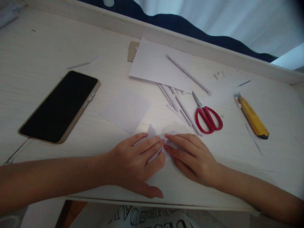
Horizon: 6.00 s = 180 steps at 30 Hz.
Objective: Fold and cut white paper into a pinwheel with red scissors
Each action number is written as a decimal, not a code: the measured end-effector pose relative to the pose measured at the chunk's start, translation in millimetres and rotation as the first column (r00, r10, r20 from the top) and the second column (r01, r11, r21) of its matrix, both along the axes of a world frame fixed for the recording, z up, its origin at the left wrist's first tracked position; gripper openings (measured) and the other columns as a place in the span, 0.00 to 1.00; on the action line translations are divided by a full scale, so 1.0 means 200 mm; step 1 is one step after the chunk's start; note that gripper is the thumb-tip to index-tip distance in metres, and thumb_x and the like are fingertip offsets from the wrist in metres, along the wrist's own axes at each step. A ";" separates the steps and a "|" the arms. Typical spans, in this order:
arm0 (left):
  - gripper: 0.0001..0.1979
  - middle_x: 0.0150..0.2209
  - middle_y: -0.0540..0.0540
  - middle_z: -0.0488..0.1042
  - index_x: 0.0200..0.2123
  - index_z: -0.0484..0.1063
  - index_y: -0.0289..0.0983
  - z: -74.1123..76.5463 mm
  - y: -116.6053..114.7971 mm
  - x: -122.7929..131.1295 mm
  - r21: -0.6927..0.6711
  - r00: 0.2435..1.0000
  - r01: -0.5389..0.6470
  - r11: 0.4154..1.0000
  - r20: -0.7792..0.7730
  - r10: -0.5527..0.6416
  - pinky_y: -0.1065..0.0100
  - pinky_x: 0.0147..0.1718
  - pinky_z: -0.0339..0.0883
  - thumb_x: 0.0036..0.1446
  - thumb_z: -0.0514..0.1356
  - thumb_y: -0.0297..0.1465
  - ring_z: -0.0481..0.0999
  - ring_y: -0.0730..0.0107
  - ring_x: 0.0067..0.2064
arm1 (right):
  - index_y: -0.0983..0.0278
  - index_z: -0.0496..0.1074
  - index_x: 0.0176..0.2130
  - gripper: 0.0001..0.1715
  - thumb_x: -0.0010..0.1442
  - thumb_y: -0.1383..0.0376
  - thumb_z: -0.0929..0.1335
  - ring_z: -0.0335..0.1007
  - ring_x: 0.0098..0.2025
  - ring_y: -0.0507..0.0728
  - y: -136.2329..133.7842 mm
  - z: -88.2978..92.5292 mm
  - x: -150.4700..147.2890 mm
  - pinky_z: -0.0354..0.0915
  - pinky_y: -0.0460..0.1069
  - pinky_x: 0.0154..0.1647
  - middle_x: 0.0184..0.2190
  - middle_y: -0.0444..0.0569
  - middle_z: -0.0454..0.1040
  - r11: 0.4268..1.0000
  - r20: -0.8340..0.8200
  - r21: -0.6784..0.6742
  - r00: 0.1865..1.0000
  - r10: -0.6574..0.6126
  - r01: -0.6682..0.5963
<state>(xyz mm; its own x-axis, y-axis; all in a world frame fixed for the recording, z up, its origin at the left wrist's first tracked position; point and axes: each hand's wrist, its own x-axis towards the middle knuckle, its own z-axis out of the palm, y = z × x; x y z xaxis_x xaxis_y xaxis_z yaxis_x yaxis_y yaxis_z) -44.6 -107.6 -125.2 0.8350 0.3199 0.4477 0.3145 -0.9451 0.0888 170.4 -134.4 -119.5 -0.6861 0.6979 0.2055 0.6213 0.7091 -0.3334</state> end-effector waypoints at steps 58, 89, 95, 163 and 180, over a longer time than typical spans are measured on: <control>0.37 0.43 0.34 0.71 0.41 0.67 0.29 -0.01 0.00 -0.01 0.112 0.991 0.042 0.993 -0.134 -0.027 0.56 0.45 0.58 0.49 0.38 0.54 0.67 0.54 0.47 | 0.62 0.71 0.39 0.12 0.52 0.67 0.65 0.62 0.46 0.59 -0.02 0.00 0.00 0.54 0.60 0.48 0.41 0.49 0.72 0.986 0.065 0.151 0.994 -0.088 0.077; 0.23 0.44 0.38 0.71 0.42 0.68 0.30 0.01 -0.02 -0.01 0.204 0.995 0.053 0.978 -0.096 -0.034 0.59 0.43 0.62 0.54 0.47 0.43 0.68 0.58 0.46 | 0.62 0.70 0.41 0.14 0.53 0.68 0.64 0.62 0.46 0.59 -0.02 0.00 -0.01 0.56 0.59 0.47 0.42 0.50 0.71 0.988 0.076 0.141 0.994 -0.075 0.063; 0.15 0.42 0.41 0.72 0.42 0.68 0.30 0.03 0.00 -0.02 0.218 0.963 0.255 0.942 -0.142 -0.228 0.63 0.39 0.67 0.54 0.49 0.30 0.69 0.61 0.44 | 0.63 0.70 0.42 0.15 0.53 0.67 0.64 0.62 0.46 0.59 -0.02 0.00 -0.01 0.56 0.58 0.47 0.42 0.50 0.71 0.990 0.083 0.129 0.994 -0.069 0.058; 0.31 0.42 0.36 0.72 0.36 0.68 0.30 -0.01 -0.03 0.00 0.032 0.997 -0.008 0.999 -0.082 0.011 0.58 0.45 0.60 0.51 0.41 0.51 0.67 0.56 0.47 | 0.63 0.70 0.42 0.15 0.53 0.67 0.64 0.62 0.47 0.60 -0.02 0.00 -0.01 0.55 0.60 0.48 0.42 0.51 0.72 0.990 0.085 0.127 0.994 -0.066 0.055; 0.21 0.47 0.41 0.66 0.46 0.62 0.34 0.21 0.24 -0.02 -0.265 0.878 -0.347 0.900 -0.430 0.212 0.59 0.46 0.60 0.52 0.51 0.39 0.63 0.60 0.48 | 0.61 0.70 0.41 0.13 0.55 0.68 0.62 0.63 0.44 0.60 -0.02 -0.04 -0.02 0.57 0.60 0.46 0.41 0.49 0.72 0.969 -0.029 0.225 0.994 -0.101 0.105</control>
<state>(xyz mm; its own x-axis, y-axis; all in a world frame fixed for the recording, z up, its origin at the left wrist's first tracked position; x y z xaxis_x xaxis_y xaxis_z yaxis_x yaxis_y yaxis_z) -49.2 -59.4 -82.3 0.7701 0.6354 -0.0570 0.6331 -0.7500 0.1917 166.5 -138.9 -126.5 -0.6078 0.6989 0.3770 0.6907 0.6996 -0.1833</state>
